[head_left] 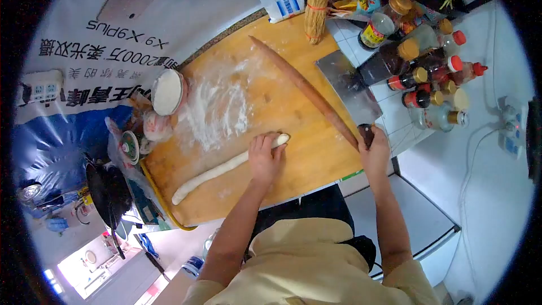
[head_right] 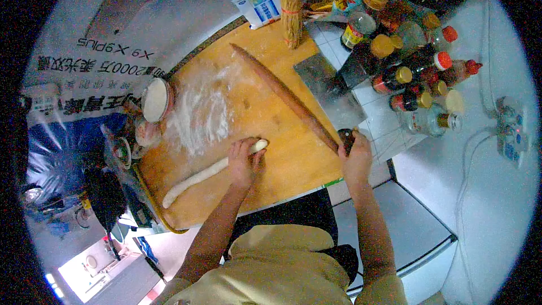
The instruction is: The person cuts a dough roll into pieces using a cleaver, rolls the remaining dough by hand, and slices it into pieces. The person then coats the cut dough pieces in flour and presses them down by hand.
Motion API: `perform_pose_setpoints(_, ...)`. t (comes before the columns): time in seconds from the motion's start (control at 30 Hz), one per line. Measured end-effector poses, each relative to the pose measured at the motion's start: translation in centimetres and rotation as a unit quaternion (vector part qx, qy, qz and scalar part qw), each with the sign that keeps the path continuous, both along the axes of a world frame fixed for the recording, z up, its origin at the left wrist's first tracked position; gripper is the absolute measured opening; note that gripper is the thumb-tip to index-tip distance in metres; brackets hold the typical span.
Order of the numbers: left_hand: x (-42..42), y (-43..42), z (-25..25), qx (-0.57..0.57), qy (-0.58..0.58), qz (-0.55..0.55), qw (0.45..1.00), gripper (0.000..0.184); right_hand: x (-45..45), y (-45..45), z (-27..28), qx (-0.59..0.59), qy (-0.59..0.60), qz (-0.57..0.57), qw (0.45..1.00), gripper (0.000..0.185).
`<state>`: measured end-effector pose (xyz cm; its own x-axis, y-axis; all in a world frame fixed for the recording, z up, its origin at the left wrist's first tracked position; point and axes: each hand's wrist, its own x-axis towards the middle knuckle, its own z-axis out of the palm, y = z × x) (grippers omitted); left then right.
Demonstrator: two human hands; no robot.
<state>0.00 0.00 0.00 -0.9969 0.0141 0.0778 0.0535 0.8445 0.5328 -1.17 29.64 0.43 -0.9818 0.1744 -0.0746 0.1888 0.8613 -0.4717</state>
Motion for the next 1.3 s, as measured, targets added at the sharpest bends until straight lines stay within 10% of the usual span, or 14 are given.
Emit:
perform_pose_setpoints(0.37,1.0,-1.4,0.5,0.041,0.054,0.000,0.998,0.035,4.7,-7.1,8.8,-0.295,-0.004,-0.068,0.953,0.035)
perform_pose_setpoints(0.63,0.9,-1.9,0.1,0.060,0.053,-0.003,0.997,0.029,5.2,-11.7,6.4,-0.028,-0.131,0.099,0.986,0.027)
perform_pose_setpoints(1.3,0.4,-3.0,0.9,0.041,0.027,0.013,0.999,0.030,5.5,-15.2,7.8,-0.016,-0.136,0.044,0.990,0.022)
